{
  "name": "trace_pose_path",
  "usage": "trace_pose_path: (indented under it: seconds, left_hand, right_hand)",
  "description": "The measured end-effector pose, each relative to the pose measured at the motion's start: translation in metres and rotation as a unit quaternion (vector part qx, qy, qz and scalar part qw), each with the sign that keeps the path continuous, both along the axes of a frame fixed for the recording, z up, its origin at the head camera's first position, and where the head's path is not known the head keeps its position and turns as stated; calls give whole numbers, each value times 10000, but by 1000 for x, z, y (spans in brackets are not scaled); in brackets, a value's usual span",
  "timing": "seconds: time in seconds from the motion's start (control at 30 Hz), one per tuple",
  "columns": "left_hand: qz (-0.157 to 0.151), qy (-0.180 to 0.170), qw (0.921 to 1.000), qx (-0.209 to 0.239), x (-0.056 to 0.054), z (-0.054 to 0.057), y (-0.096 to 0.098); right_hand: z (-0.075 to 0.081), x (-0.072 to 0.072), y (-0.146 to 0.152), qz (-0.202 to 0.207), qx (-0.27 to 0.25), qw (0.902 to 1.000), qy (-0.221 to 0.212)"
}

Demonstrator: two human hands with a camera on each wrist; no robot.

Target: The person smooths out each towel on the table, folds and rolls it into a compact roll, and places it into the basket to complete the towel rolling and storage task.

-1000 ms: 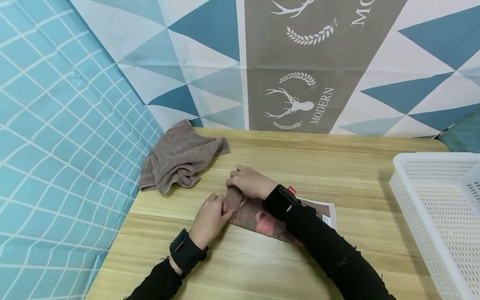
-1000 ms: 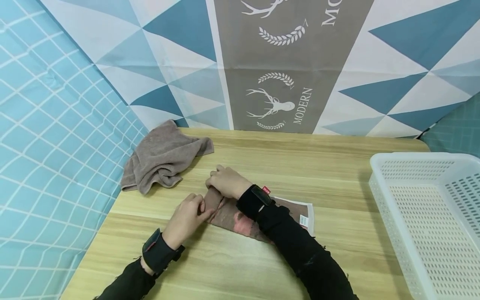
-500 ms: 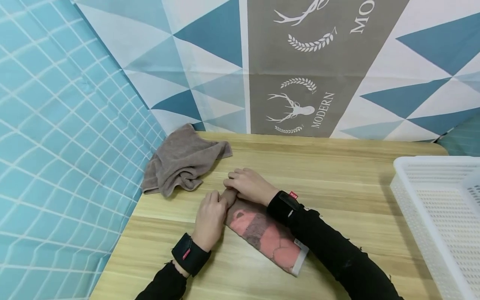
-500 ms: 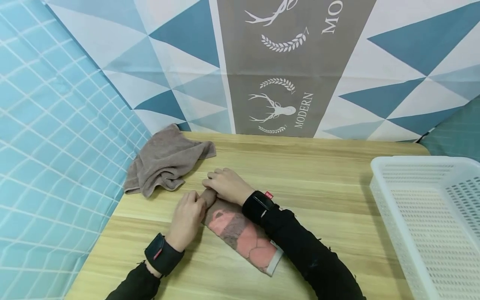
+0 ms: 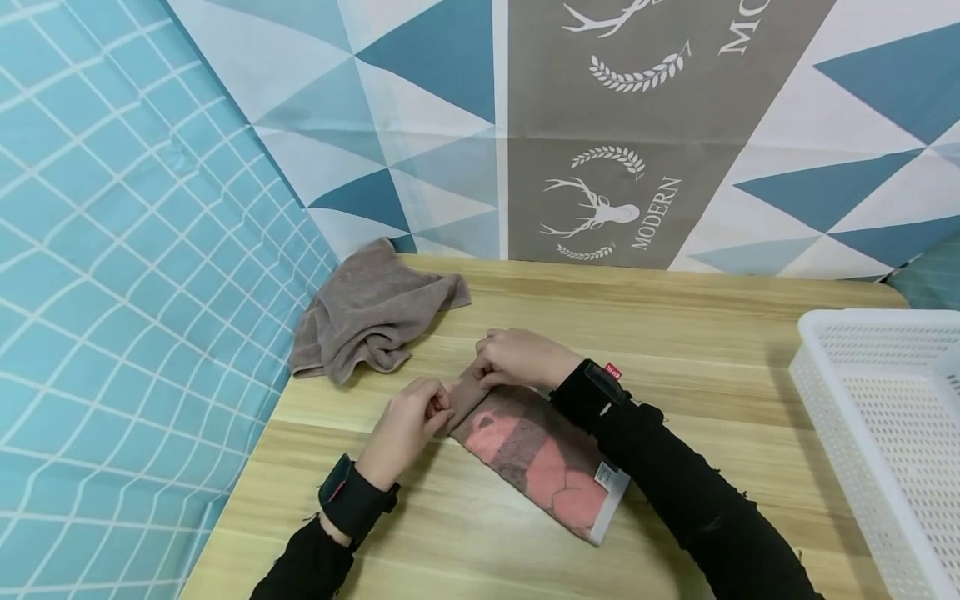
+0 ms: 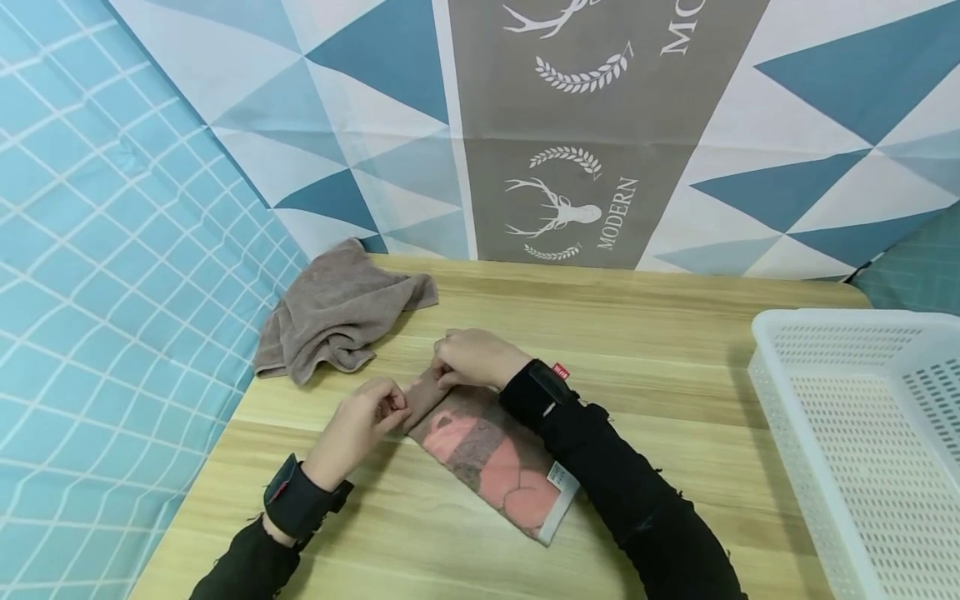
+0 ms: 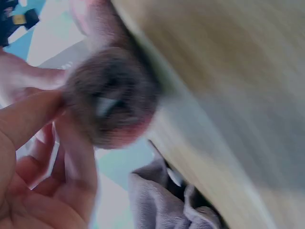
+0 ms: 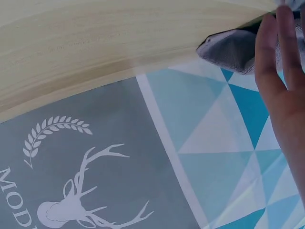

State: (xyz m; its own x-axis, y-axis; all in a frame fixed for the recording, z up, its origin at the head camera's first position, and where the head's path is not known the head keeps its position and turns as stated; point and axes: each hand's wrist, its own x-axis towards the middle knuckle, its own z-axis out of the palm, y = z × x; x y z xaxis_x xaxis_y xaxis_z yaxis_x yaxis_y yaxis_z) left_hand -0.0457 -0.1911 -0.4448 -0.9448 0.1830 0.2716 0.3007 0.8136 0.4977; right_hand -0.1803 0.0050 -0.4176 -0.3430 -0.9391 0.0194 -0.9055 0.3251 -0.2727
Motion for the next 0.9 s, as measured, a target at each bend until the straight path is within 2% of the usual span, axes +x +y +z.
trace_pose_path:
  seconds: [0.1,0.2,0.27,0.33,0.43,0.6,0.7,0.9]
  left_hand:
    - [396,-342,9986,7,-2,-2,-1]
    - [704,-942,9930,-81,-3,-4,1]
    - [742,-1310,9886,-62,-4,-5,3]
    - [694,-1492,9864,-35,-4,-4,6]
    - [591,-1266,9902,-22,-5,-4,8]
    - [511,-373,9975,-300,-5,-6,8]
    - [587,-138,9970,-491,-6,-8,8]
    - [883,135,9906,-1037,-9,-10,11]
  right_hand:
    - [2,-1,1,-163,130,9996,-168]
    - [3,-1,0,-324,221,9989,-252]
    - [2,-1,-1,-347,341,9985,-240]
    - [2,-2,-1,-321,456,9984,-123]
    - [1,-3,0,-224,525,9983,85]
    - [-2,-3,1,-209,466,9986,-140]
    - [-4,-2,1,-175,384,9990,-160]
    - [-9,-2,-1,-52,116,9990,418]
